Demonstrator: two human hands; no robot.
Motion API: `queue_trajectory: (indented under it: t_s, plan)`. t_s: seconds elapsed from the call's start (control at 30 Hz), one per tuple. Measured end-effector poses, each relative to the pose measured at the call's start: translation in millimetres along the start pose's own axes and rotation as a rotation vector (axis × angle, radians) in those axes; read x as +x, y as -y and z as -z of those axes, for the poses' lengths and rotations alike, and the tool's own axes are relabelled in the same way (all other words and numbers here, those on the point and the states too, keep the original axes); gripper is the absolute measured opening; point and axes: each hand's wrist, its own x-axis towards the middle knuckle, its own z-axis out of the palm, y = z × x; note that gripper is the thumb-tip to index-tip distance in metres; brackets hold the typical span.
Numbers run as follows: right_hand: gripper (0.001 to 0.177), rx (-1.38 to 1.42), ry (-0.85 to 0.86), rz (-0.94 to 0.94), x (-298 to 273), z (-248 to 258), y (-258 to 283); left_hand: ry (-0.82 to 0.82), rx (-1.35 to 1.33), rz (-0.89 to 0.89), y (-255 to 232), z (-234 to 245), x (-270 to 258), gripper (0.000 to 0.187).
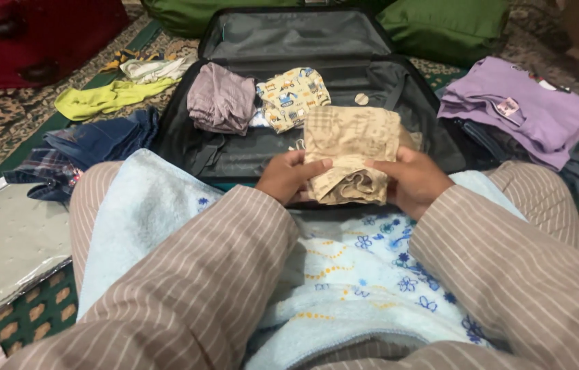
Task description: Packing clothes into a suitcase.
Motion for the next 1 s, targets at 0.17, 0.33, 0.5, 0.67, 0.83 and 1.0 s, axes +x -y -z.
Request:
queue_trajectory:
  t_s: [0.17,0.33,0.5,0.67,0.83,1.0]
  plan:
    - [0.041,-0.003,-0.008,-0.003,1,3,8,0.092,-0.091,-0.028,11,11,11,0.043]
    - [0.043,-0.050,0.042,-0.086,-16,-17,25,0.096,-0.097,-0.081,20,14,15,0.042]
    - [0.037,0.037,-0.011,-0.140,3,8,10,0.052,-0.036,0.037,28,20,22,0.045]
    - [0.036,0.067,0.025,-0.064,8,6,4,0.089,-0.102,0.107,9,9,7,0.041]
    - [0.039,-0.125,-0.043,-0.150,17,4,1,0.078,-0.077,0.054,27,16,23,0.040]
    - [0.045,-0.646,-0.078,-0.117,32,23,-20,0.048,0.106,-0.116,49,21,37,0.031]
